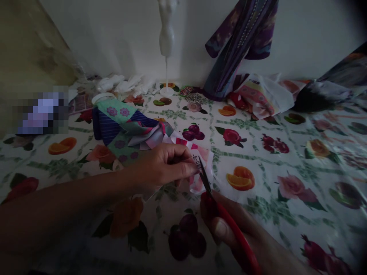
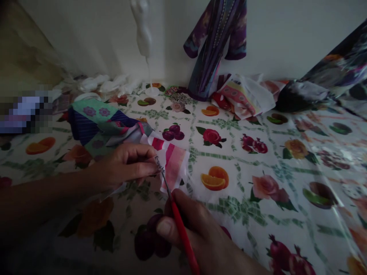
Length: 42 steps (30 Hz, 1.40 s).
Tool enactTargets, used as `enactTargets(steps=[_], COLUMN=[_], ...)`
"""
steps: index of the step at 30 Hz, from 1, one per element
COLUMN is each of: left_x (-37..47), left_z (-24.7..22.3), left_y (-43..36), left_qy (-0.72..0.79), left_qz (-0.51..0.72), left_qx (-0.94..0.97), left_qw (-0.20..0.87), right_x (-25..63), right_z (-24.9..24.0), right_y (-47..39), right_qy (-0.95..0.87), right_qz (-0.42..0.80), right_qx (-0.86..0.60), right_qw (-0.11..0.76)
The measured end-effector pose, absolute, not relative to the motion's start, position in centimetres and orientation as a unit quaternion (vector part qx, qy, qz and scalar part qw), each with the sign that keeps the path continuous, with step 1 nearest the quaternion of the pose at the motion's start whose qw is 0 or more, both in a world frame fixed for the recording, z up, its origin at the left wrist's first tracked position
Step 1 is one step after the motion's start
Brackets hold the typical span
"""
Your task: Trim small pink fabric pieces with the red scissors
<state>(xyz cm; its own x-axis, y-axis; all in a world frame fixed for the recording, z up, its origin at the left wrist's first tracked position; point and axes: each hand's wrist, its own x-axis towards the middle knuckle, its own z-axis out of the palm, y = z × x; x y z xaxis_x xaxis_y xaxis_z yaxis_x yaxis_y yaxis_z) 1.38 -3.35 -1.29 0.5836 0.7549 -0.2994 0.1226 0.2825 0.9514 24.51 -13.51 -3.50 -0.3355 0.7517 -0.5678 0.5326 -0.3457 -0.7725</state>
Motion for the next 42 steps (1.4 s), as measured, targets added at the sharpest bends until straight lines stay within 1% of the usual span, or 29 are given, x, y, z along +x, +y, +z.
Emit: enactTargets(steps=[3, 5, 9, 15, 19, 23, 28, 31, 36, 42], left_x=[1.4, 1.4, 1.4, 1.3, 1.2, 1.0, 0.9, 0.9, 0.9, 1.0], left_z=[-1.3, -1.2, -1.2, -1.2, -1.2, -1.2, -1.2, -1.2, -1.5, -1.5], left_y=[-3.4, -3.4, -3.2, -2.8, -2.9, -2.8, -2.5, -2.5, -2.4, -2.4], left_qy=[0.398, 0.397, 0.387, 0.375, 0.386, 0.386, 0.4, 0.402, 0.398, 0.397], left_qz=[0.211, 0.198, 0.177, 0.209, 0.211, 0.194, 0.178, 0.181, 0.183, 0.195], left_qx=[0.551, 0.546, 0.537, 0.532, 0.53, 0.555, 0.56, 0.566, 0.575, 0.559], left_qw=[0.702, 0.711, 0.728, 0.73, 0.725, 0.711, 0.703, 0.696, 0.691, 0.702], right_x=[23.7, 23.5, 24.0, 23.9, 23.7, 23.8, 23.2, 22.9, 22.7, 22.5], right_z=[-2.6, -2.4, -2.8, -2.3, -2.1, -2.1, -1.2, -0.7, -0.8, -0.9], right_y=[-13.0, -12.9, -13.1, -13.0, -12.9, -13.0, -12.2, -11.8, -11.9, -11.8], right_qy=[-0.539, -0.537, -0.544, -0.547, -0.563, -0.551, -0.588, -0.575, -0.565, -0.569], right_qz=[0.633, 0.639, 0.624, 0.608, 0.602, 0.593, 0.601, 0.624, 0.639, 0.625], right_qx=[-0.546, -0.541, -0.555, -0.571, -0.561, -0.58, -0.525, -0.507, -0.499, -0.513], right_qw=[0.099, 0.102, 0.088, 0.074, 0.08, 0.089, 0.131, 0.151, 0.154, 0.149])
